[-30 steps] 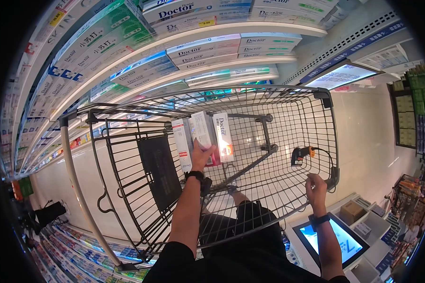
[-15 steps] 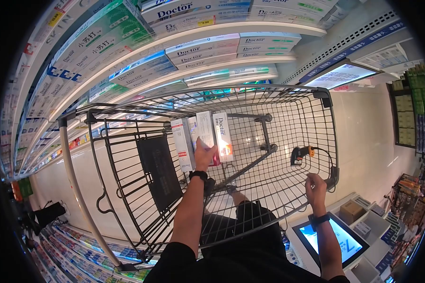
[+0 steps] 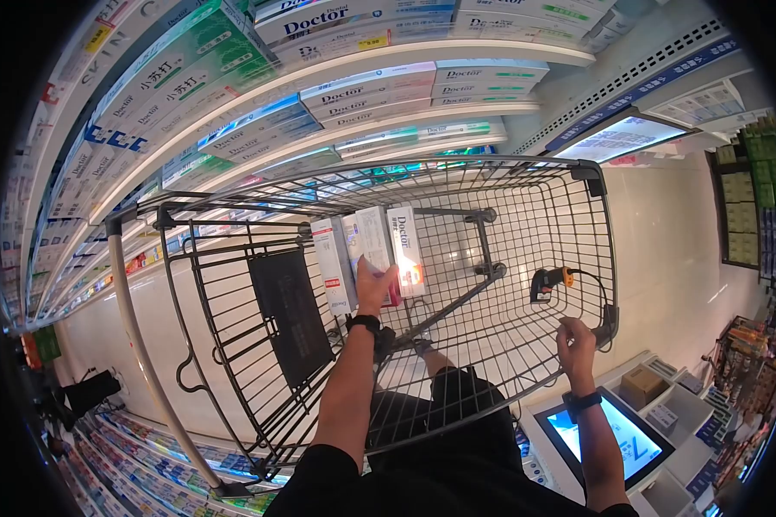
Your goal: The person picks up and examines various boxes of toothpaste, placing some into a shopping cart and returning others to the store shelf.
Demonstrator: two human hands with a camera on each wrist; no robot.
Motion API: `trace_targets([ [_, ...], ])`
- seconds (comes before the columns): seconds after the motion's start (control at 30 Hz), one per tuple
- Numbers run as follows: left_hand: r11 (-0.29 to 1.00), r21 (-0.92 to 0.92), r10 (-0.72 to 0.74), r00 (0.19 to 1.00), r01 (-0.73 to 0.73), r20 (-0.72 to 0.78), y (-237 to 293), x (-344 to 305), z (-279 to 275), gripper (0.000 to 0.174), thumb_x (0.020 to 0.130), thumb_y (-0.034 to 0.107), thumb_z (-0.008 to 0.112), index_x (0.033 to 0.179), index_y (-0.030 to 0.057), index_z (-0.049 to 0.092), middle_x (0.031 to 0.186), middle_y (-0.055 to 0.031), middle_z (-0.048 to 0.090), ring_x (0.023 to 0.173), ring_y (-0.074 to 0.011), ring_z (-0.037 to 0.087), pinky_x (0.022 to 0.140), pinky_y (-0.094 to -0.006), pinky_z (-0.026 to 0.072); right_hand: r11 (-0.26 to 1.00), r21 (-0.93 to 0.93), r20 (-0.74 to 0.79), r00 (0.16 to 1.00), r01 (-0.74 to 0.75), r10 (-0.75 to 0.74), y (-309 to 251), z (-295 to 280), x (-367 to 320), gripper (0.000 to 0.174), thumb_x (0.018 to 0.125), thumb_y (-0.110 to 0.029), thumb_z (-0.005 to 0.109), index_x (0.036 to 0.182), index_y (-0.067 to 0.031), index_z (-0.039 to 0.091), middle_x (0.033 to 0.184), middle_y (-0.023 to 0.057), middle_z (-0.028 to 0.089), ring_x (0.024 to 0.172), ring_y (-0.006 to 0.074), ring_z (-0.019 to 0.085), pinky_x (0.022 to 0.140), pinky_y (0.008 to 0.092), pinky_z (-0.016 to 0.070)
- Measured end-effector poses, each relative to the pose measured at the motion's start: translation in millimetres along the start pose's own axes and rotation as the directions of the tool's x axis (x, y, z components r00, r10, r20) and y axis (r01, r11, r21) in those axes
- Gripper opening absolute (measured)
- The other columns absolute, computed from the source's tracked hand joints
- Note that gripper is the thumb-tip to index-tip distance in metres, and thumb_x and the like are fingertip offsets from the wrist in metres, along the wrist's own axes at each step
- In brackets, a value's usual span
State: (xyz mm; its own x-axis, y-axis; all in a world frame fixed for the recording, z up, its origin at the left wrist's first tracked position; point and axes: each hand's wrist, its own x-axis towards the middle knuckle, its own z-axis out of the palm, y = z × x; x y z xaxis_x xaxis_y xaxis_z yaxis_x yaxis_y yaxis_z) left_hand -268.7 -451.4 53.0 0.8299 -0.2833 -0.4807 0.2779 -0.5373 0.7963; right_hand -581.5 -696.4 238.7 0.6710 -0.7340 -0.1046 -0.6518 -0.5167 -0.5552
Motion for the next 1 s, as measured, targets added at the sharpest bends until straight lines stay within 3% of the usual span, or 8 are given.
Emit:
trace_targets([
  [0.03,0.999,0.024,-0.028,1.000,0.028,0.010,-1,1,-2,0.075,0.073,0.023,0.080,0.129,-0.0068,0.040,0.112,-0.0185,0.063,0.098,-0.0237,0.062,0.084,-0.0332,0.0505,1.000,0.001,0.000,1.000,-0.001,0.001,-1,0,0,0.010,0.082,-0.001,0.061,0.092,0.0015,0.064,0.076,0.0154,0.063,0.063,0.0247,0.062,0.061,0.0334,0.0500],
  [0.23,0.999,0.037,-0.037,0.999,0.036,0.015,7,0,-8,0.075,0.073,0.026,0.080,0.129,-0.0065,0.041,0.111,-0.0187,0.062,0.097,-0.0245,0.062,0.081,-0.0326,0.0516,1.000,0.003,0.003,1.000,-0.001,0.001,0,0,0,0.011,0.082,-0.001,0.061,0.092,0.0018,0.064,0.076,0.0157,0.064,0.063,0.0251,0.062,0.061,0.0336,0.0502],
  [0.43,0.993,-0.082,-0.082,0.996,0.083,0.020,16,-6,-14,0.074,0.073,0.027,0.080,0.128,-0.0052,0.042,0.110,-0.0187,0.063,0.097,-0.0248,0.062,0.083,-0.0330,0.0520,1.000,0.001,0.004,1.000,-0.006,0.006,-2,-1,0,0.010,0.082,-0.001,0.060,0.092,0.0014,0.065,0.076,0.0154,0.064,0.063,0.0252,0.062,0.061,0.0337,0.0503],
  [0.53,0.994,-0.109,0.004,0.999,-0.010,-0.048,-5,3,-10,0.075,0.069,0.026,0.080,0.127,-0.0031,0.042,0.094,-0.0156,0.067,0.081,-0.0226,0.066,0.072,-0.0328,0.0541,1.000,-0.004,0.007,1.000,-0.007,0.007,-3,-1,1,0.010,0.082,-0.001,0.060,0.091,0.0014,0.065,0.075,0.0152,0.064,0.063,0.0251,0.062,0.061,0.0338,0.0503],
  [0.73,0.985,0.167,-0.016,0.992,0.036,-0.124,-5,6,-14,0.075,0.068,0.027,0.081,0.126,-0.0008,0.043,0.102,-0.0175,0.068,0.091,-0.0273,0.067,0.080,-0.0353,0.0529,1.000,0.000,0.002,1.000,-0.006,0.006,-1,1,0,0.010,0.082,-0.001,0.060,0.091,0.0009,0.065,0.074,0.0146,0.063,0.063,0.0249,0.062,0.061,0.0338,0.0502],
  [0.83,0.992,0.099,-0.067,0.995,0.073,-0.067,7,2,-21,0.069,0.070,0.022,0.077,0.125,-0.0055,0.045,0.106,-0.0209,0.065,0.097,-0.0291,0.064,0.085,-0.0355,0.0503,1.000,-0.004,0.001,1.000,-0.006,0.006,0,1,0,0.010,0.082,-0.002,0.060,0.091,0.0005,0.065,0.074,0.0144,0.063,0.062,0.0248,0.062,0.060,0.0337,0.0500],
  [1.0,0.992,0.113,-0.047,0.993,0.059,-0.106,6,-1,-23,0.071,0.070,0.023,0.077,0.125,-0.0062,0.044,0.106,-0.0219,0.064,0.097,-0.0300,0.063,0.085,-0.0361,0.0499,1.000,0.002,-0.007,1.000,0.009,-0.009,-1,2,1,0.009,0.082,-0.002,0.061,0.090,0.0002,0.065,0.074,0.0144,0.063,0.062,0.0251,0.061,0.060,0.0338,0.0497],
])
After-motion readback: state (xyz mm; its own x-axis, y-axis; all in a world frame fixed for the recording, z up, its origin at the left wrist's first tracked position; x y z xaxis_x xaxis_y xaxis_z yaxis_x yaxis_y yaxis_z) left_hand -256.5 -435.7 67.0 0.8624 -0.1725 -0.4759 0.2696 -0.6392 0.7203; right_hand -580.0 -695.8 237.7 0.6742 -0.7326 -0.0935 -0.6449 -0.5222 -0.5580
